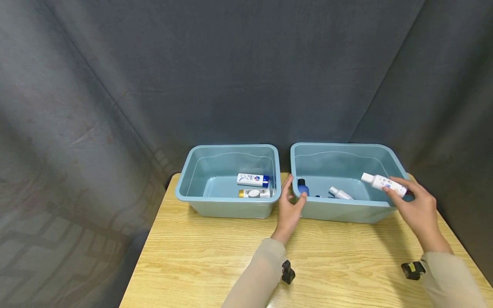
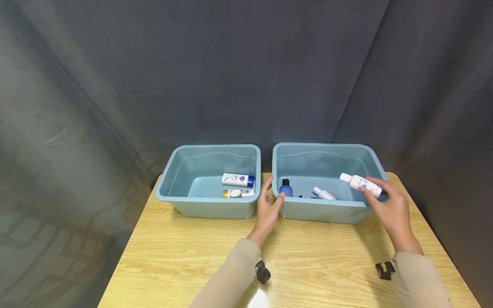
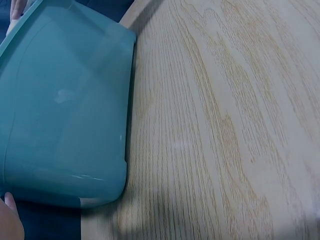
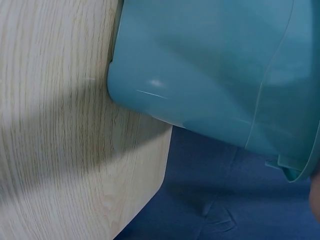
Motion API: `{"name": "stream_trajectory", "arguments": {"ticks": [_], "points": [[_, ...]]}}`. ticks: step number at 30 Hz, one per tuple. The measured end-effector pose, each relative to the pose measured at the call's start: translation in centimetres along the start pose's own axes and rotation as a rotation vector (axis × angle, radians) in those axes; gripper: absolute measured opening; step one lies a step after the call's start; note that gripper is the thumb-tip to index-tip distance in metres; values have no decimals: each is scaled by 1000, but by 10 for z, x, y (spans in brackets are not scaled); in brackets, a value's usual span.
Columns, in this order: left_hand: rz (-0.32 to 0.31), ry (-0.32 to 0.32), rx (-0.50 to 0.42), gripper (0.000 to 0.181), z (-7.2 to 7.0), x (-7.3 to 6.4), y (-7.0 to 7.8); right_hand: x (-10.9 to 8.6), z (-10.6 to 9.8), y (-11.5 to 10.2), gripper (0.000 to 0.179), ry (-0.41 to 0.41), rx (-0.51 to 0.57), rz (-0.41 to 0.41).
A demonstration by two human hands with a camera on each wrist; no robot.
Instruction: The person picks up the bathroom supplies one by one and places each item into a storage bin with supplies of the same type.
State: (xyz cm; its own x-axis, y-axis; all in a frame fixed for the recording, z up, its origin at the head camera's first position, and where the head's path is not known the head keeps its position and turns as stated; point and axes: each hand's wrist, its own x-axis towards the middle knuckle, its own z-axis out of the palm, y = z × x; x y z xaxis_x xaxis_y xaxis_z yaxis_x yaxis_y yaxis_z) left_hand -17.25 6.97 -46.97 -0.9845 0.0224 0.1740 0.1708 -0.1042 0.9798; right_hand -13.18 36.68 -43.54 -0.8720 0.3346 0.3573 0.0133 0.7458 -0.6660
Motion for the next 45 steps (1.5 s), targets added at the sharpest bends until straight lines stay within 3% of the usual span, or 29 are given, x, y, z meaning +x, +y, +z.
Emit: {"name": "stream_trajectory", "arguments": {"ticks": [5,13,17,24,28,35,41,45], "points": [[-5,5,6,62,1,0,-1,6,-1,1,44,-28,-37,-33],[-1,0,-9,62,0,0,2,16,-1,-6,50,-227,-120,-43],[1,-14,-11,62,0,1,0,21,0,-6,48,-237,-139,-56],[3,3,11,65,2,8,-29,32,3,-6,49,-292,-172,-60],[14,-3,11,64,3,9,-37,38,4,-5,47,-330,-188,-78],[4,-11,63,65,6,5,-32,46,8,-1,49,-398,-226,-71],[-17,-27,98,62,8,0,-23,55,14,0,42,-424,-235,-123],[-41,-48,167,61,3,-2,-19,59,17,-1,37,-455,-235,-148]]}}
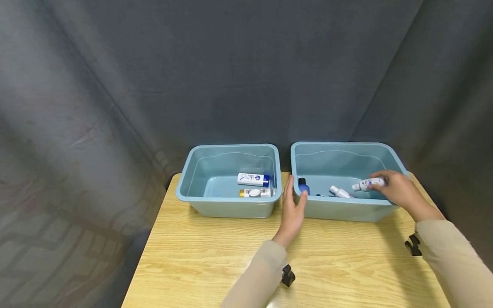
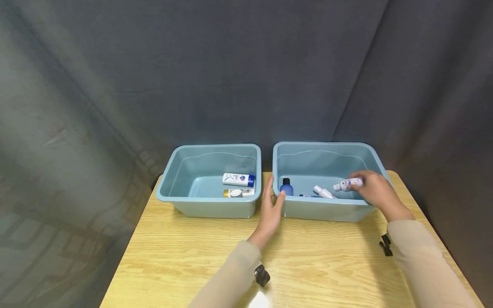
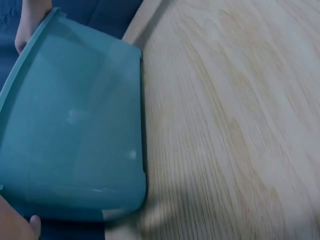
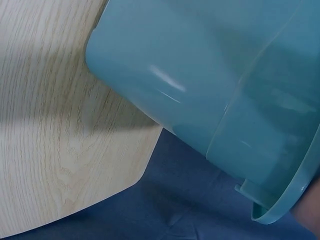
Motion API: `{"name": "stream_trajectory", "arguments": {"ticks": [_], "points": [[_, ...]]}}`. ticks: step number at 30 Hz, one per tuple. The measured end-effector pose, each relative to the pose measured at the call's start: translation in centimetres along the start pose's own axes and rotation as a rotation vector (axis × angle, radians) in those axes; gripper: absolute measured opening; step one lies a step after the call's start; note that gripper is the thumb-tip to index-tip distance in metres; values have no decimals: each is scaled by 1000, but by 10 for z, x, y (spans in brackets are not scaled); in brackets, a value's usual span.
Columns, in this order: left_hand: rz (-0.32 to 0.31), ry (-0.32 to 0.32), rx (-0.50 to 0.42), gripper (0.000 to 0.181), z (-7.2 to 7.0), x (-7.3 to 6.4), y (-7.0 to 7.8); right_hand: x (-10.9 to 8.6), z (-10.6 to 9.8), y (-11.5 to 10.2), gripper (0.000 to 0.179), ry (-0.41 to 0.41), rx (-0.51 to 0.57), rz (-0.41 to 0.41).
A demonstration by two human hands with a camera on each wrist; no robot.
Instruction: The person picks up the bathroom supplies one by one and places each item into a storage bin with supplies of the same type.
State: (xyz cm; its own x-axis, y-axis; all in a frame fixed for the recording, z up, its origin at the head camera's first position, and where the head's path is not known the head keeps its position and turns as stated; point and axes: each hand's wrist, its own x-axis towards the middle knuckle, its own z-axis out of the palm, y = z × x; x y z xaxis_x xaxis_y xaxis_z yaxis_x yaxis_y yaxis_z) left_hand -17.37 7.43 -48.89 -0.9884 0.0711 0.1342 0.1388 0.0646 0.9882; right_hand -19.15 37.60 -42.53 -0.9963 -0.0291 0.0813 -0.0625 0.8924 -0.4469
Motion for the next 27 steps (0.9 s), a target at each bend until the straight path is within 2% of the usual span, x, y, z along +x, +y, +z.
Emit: {"name": "stream_trajectory", "arguments": {"ticks": [3,7,13,20,22,27], "points": [[-17,-46,85,62,-6,-2,0,2,0,-1,35,-8,-1,-16],[-10,-107,168,64,-12,-3,1,3,0,-2,36,-6,-5,-28],[-17,-177,226,73,-23,-9,6,2,1,-4,42,0,-8,-4],[-64,-246,259,77,-40,-19,9,0,1,-4,47,4,6,16],[-57,-267,278,75,-45,-20,9,0,1,-4,48,-1,13,26],[10,-332,339,69,-57,-23,9,-5,1,-4,47,29,5,19]]}}
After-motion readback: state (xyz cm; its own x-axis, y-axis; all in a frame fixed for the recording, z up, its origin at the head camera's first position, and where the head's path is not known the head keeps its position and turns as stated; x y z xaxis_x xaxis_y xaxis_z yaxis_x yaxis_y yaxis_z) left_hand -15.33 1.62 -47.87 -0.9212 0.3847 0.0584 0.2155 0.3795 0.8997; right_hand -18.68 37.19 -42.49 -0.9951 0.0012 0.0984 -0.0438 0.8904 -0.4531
